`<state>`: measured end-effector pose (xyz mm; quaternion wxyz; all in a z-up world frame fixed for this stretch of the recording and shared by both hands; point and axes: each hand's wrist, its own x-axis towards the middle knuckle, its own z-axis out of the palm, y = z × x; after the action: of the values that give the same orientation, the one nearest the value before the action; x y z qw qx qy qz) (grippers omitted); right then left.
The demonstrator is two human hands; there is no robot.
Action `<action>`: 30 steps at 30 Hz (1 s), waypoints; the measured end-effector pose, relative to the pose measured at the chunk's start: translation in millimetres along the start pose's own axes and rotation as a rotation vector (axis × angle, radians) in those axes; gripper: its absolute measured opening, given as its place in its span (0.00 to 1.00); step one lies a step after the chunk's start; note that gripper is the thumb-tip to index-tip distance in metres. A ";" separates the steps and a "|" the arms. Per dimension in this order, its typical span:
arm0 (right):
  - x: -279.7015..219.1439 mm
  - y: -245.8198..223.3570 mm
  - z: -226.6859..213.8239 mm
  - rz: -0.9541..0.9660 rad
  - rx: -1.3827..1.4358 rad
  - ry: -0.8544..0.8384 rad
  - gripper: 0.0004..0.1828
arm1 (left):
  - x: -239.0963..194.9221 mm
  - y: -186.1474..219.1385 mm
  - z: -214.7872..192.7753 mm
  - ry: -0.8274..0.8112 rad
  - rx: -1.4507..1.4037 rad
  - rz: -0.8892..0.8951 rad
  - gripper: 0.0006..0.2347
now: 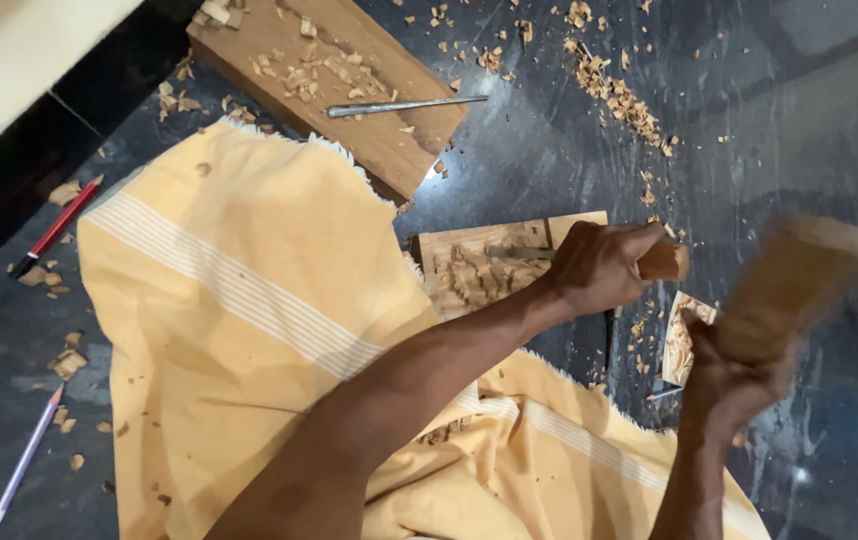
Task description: The person carves a rectangular wooden board using a chisel and a wooden mallet. They repeatedly strike the chisel to remove wood shavings and shape the surface. The work is performed on a cloth spread over the floor.
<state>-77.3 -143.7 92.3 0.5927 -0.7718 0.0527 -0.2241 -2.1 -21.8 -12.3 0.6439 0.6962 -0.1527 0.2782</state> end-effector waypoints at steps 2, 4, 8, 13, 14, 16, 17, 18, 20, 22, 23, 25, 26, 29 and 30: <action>0.4 2.0 -2.1 -0.131 -0.515 0.117 0.16 | -3.9 -0.7 0.0 0.009 0.016 0.015 0.14; 6.2 4.9 -5.7 0.209 0.040 0.136 0.04 | -4.3 -0.1 -3.3 0.010 0.050 -0.033 0.14; 15.9 25.9 -18.5 -0.346 0.047 -0.213 0.04 | -1.5 2.8 -6.6 0.042 0.027 -0.001 0.13; 14.3 32.3 -21.4 -0.158 0.066 -0.194 0.03 | -0.8 10.0 -20.0 0.070 0.041 -0.002 0.11; 12.1 28.7 -21.4 -0.120 0.064 -0.190 0.04 | -3.5 11.1 -21.9 0.082 0.050 -0.016 0.10; 6.1 21.3 -18.9 -0.029 0.415 -0.240 0.06 | -6.0 10.7 -26.6 0.141 0.035 0.015 0.13; 3.2 18.3 -17.1 0.020 0.592 -0.262 0.10 | -7.6 10.7 -29.2 0.170 0.029 0.030 0.14; -0.8 15.2 -17.3 -0.287 0.111 -0.242 0.07 | -7.7 11.0 -31.8 0.170 0.014 0.033 0.10; -6.0 13.3 -20.0 -0.851 -0.879 -0.160 0.17 | -5.3 13.9 -31.3 0.172 -0.017 0.039 0.06; -8.4 21.4 -25.6 -0.576 -0.424 -0.111 0.12 | -2.5 19.5 -20.0 0.063 0.187 0.388 0.06; -9.4 28.9 -29.6 -0.431 -0.202 -0.089 0.12 | -2.5 22.5 -11.3 0.004 0.288 0.557 0.08; -22.6 43.7 -45.2 -0.362 -0.417 0.009 0.13 | -13.3 34.6 11.4 -0.011 0.077 0.396 0.09; -24.2 50.3 -50.3 -0.330 -0.520 0.062 0.14 | -14.6 36.6 20.2 -0.018 -0.027 0.323 0.10; -40.4 67.3 -62.9 -0.059 -0.157 0.088 0.18 | -21.5 25.9 30.5 -0.079 -0.025 0.334 0.10; -42.2 69.3 -64.6 -0.096 -0.203 0.067 0.17 | -23.6 20.7 29.8 -0.087 0.008 0.305 0.09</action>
<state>-128.6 -206.8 28.1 0.4979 -0.8216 0.0580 -0.2716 -27.0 -57.0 -9.8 0.5840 0.6789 -0.2833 0.3431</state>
